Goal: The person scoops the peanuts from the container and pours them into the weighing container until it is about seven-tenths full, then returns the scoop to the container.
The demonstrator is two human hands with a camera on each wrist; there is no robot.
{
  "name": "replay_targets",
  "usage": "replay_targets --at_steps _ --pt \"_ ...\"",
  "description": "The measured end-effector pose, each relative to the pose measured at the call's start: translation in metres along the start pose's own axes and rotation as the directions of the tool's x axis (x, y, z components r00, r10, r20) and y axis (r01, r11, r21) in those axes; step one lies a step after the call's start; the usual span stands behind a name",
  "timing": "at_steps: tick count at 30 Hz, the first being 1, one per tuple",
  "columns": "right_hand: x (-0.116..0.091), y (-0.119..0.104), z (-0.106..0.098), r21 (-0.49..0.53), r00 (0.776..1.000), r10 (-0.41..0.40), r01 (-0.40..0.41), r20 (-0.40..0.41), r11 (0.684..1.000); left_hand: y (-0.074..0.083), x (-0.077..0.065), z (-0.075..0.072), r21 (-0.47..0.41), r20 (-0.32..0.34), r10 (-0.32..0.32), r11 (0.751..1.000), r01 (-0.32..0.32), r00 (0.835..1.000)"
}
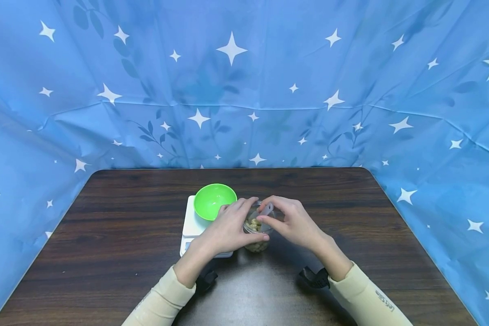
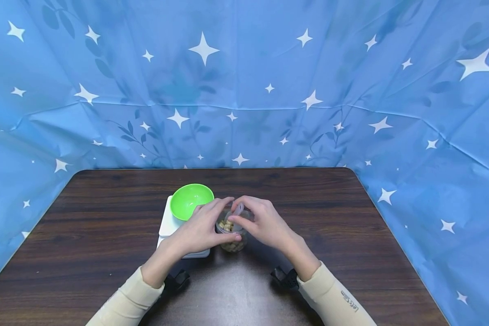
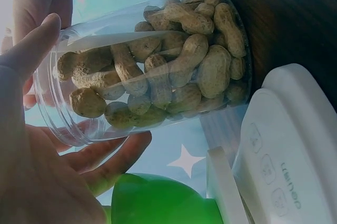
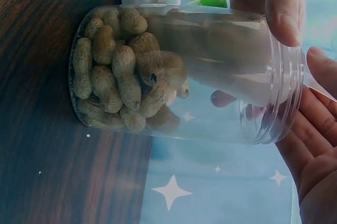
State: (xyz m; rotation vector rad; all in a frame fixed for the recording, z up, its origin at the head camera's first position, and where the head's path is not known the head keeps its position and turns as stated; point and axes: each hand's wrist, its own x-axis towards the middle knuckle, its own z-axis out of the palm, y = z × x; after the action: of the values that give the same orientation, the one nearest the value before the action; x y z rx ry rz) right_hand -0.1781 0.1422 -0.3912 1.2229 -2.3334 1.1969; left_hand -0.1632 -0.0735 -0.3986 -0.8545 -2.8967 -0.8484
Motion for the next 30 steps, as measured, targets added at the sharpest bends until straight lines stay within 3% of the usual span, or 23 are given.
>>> replay_targets --at_steps 5,30 --pt "0.0007 -0.0024 0.0009 0.070 0.999 0.020 -0.023 0.037 0.997 -0.0005 -0.0001 0.0002 -0.005 0.000 0.003 1.000 -0.003 1.000" --pt "0.0032 -0.0022 -0.0002 0.079 0.998 0.020 -0.024 0.053 0.997 -0.0020 -0.0005 0.0008 -0.026 -0.003 0.007 1.000 -0.007 1.000"
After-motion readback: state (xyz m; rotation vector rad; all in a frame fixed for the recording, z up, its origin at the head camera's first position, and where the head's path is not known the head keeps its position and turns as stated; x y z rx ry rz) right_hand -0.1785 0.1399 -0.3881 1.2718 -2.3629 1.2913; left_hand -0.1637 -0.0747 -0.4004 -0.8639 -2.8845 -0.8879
